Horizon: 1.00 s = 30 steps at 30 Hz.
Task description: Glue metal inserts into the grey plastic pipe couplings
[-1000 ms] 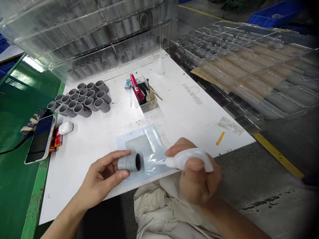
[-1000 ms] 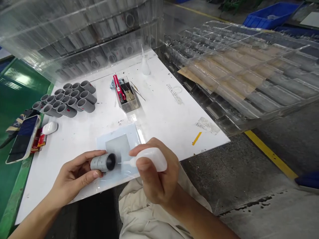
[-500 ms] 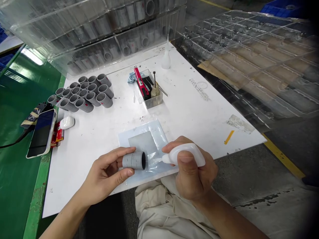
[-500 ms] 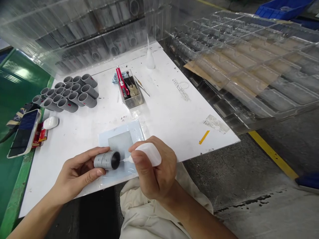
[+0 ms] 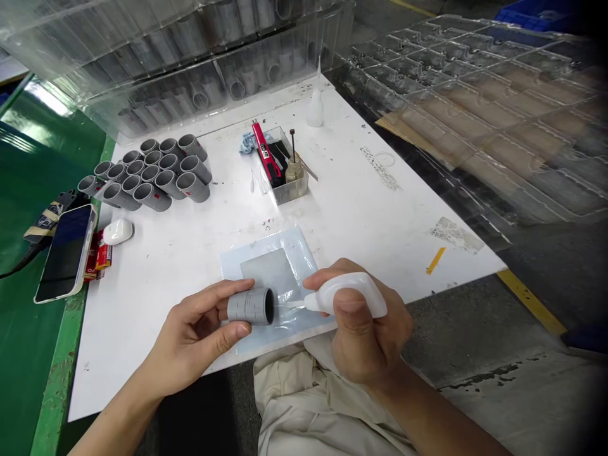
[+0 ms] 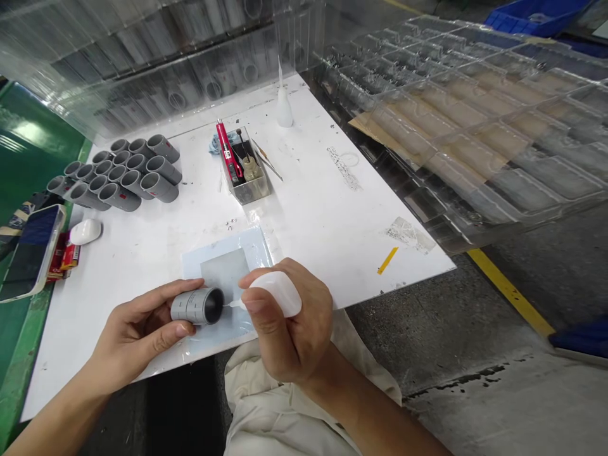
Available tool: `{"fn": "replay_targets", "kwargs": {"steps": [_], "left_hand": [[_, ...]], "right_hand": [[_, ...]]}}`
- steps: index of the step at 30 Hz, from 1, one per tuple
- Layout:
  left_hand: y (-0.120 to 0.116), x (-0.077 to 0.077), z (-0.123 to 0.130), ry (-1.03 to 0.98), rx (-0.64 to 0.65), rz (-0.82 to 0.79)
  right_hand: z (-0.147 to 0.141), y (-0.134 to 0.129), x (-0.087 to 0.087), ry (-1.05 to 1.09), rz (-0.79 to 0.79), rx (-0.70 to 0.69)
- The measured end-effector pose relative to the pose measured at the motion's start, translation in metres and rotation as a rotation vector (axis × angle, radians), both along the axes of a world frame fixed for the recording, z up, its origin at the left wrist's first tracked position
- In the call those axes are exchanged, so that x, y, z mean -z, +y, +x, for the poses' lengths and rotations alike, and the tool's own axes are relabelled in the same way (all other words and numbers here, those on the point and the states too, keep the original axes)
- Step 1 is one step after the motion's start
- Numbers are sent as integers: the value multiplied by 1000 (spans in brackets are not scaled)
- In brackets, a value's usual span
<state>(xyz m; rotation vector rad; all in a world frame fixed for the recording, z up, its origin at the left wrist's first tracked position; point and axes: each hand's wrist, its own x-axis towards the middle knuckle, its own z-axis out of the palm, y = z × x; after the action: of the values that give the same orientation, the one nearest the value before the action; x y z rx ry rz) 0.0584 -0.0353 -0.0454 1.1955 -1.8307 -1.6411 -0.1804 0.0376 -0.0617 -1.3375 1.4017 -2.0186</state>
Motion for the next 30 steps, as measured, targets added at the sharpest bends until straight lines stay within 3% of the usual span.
{"fn": "replay_targets", "kwargs": {"steps": [20,30], "left_hand": [[-1,-4,-6,63,12,32],[0,-1,0,25,18,17]], "right_hand": [[-1,3,-1,-125,108,-48],[0,5,-3,-110,185,-6]]}}
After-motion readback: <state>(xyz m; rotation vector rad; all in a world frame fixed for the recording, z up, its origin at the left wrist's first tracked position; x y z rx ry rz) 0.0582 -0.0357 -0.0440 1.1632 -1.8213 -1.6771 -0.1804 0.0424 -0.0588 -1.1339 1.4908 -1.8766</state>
